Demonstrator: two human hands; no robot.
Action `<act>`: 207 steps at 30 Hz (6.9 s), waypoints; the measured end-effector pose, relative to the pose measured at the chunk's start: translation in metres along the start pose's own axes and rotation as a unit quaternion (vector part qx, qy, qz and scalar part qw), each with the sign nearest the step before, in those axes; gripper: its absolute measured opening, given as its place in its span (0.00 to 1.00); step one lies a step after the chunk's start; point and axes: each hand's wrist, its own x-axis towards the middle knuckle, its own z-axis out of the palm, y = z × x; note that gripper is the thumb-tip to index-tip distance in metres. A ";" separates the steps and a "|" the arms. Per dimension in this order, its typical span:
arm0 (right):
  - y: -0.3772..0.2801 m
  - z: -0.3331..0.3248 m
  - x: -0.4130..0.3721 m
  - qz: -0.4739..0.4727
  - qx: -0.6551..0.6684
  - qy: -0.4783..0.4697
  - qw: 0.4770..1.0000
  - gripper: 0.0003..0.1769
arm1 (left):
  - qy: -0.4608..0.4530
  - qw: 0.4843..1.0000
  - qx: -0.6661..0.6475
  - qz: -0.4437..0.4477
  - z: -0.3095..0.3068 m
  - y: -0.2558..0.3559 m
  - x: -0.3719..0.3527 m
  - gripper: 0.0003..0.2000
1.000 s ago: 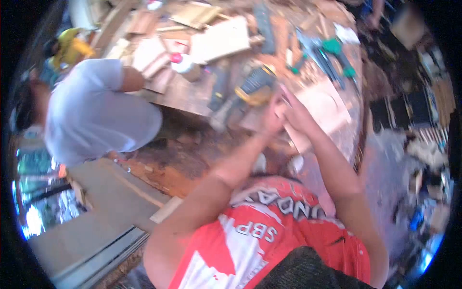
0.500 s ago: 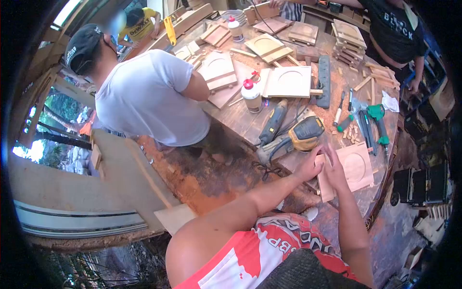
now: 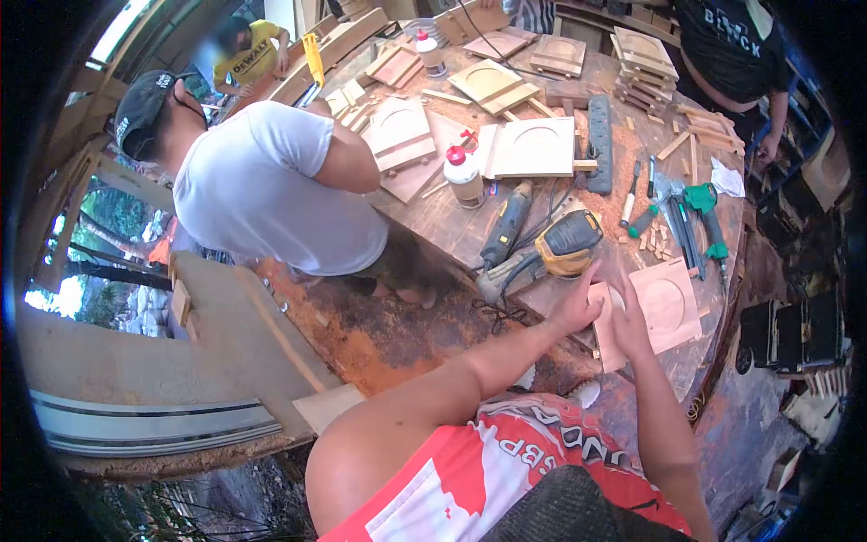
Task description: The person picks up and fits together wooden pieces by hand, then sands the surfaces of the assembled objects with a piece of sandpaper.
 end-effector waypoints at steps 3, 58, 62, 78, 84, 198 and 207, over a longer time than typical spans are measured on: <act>0.014 -0.004 -0.036 -0.003 0.014 0.017 1.000 0.44 | -0.003 1.000 -0.012 0.004 0.000 -0.002 0.002 0.38; 0.000 -0.004 -0.040 0.021 0.030 0.040 0.999 0.40 | 0.005 1.000 0.012 -0.005 0.004 0.007 0.004 0.35; -0.013 0.005 0.021 0.060 0.096 0.058 0.992 0.40 | 0.007 0.999 -0.016 0.047 0.013 -0.023 0.007 0.34; 0.024 0.012 0.036 -0.022 0.088 0.018 0.996 0.38 | 0.015 0.998 0.059 -0.008 0.008 -0.001 0.002 0.31; 0.022 0.011 0.036 -0.019 0.118 -0.003 0.993 0.38 | 0.017 0.998 0.050 -0.023 0.007 0.001 0.001 0.32; -0.005 0.004 -0.020 0.003 0.008 0.034 0.999 0.36 | 0.063 0.992 0.102 -0.039 0.016 -0.006 -0.001 0.17; 0.007 -0.018 -0.087 -0.023 0.007 0.002 1.000 0.34 | 0.033 0.997 0.065 -0.013 0.014 -0.001 0.001 0.17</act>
